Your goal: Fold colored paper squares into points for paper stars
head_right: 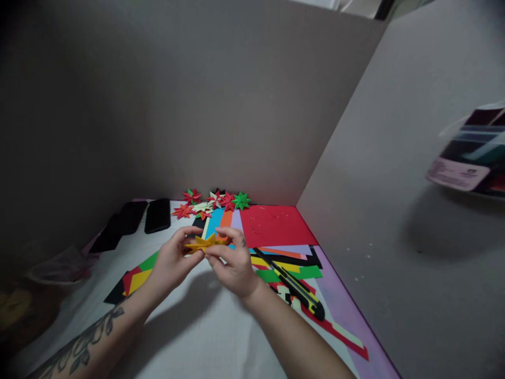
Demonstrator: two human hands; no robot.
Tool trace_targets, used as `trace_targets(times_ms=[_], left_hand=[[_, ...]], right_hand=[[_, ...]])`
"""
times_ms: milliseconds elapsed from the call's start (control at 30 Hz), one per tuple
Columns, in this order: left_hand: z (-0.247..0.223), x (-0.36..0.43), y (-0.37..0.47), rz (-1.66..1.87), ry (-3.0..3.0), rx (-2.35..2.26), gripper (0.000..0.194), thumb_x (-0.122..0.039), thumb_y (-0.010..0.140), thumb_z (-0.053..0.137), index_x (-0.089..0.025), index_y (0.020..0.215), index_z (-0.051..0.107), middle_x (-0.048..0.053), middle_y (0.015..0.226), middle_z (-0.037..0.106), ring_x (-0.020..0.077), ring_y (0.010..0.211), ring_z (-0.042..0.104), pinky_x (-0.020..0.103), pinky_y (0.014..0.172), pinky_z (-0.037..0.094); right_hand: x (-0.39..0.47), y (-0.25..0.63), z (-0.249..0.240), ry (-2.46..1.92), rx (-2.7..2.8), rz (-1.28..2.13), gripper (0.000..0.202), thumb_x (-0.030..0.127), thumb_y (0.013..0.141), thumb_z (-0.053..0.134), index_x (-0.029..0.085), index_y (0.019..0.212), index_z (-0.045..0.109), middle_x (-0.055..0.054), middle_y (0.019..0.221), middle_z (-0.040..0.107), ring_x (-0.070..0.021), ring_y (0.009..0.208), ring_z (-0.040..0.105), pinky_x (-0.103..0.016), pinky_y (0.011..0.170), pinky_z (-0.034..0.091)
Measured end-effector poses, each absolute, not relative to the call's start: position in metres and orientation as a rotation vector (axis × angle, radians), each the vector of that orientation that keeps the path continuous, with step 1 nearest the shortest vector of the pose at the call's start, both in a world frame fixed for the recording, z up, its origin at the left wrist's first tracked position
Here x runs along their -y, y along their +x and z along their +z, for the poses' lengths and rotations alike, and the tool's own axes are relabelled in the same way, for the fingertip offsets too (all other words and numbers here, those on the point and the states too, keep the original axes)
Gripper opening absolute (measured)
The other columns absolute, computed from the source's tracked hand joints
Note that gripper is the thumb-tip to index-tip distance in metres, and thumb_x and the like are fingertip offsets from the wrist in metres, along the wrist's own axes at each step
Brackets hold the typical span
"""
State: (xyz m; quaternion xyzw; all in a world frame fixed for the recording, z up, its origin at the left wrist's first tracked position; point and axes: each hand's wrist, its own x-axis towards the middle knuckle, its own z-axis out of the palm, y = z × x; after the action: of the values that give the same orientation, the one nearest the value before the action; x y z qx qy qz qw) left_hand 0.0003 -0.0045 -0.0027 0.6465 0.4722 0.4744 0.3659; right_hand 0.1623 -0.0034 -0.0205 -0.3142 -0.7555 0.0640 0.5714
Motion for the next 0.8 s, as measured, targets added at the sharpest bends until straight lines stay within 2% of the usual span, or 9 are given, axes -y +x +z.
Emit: trace_targets(times_ms=[200, 400, 533, 800], left_hand=[[-0.0007, 0.0108, -0.0022, 1.216, 1.837, -1.286, 0.032, -0.02, 0.078, 0.058, -0.022, 0.109, 0.05, 0.003, 0.093, 0.069, 0.0176, 0.086, 0.068, 0.026, 0.071, 0.053], [-0.0018, 0.0118, -0.0031, 1.216, 1.946, -1.258, 0.029, -0.023, 0.08, 0.057, -0.022, 0.108, 0.05, 0.005, 0.099, 0.068, 0.0182, 0.089, 0.068, 0.027, 0.074, 0.054], [0.0007, 0.0123, -0.0013, 1.21, 1.822, -1.214, 0.032, -0.02, 0.078, 0.058, -0.022, 0.108, 0.05, 0.003, 0.091, 0.069, 0.0177, 0.086, 0.068, 0.025, 0.068, 0.054], [-0.0018, 0.01, 0.0009, 1.194, 1.736, -1.193, 0.034, -0.019, 0.076, 0.06, -0.022, 0.108, 0.05, 0.001, 0.085, 0.069, 0.0171, 0.081, 0.067, 0.026, 0.07, 0.053]], right_hand=[[0.0043, 0.1628, -0.0224, -0.739, 1.76, 0.011, 0.024, 0.012, 0.077, 0.063, 0.029, 0.094, 0.068, -0.007, 0.114, 0.048, -0.0224, 0.102, 0.052, -0.039, 0.082, 0.05], [0.0034, 0.1623, -0.0223, -0.775, 1.748, 0.073, 0.02, 0.016, 0.077, 0.063, 0.027, 0.093, 0.068, -0.008, 0.116, 0.048, -0.0227, 0.1, 0.054, -0.039, 0.08, 0.05], [0.0033, 0.1628, -0.0207, -0.746, 1.754, 0.014, 0.021, 0.013, 0.078, 0.061, 0.028, 0.091, 0.067, -0.008, 0.112, 0.049, -0.0215, 0.099, 0.054, -0.036, 0.076, 0.052], [0.0015, 0.1646, -0.0187, -0.677, 1.756, 0.019, 0.022, 0.01, 0.077, 0.06, 0.028, 0.088, 0.068, -0.007, 0.109, 0.049, -0.0202, 0.097, 0.054, -0.035, 0.074, 0.052]])
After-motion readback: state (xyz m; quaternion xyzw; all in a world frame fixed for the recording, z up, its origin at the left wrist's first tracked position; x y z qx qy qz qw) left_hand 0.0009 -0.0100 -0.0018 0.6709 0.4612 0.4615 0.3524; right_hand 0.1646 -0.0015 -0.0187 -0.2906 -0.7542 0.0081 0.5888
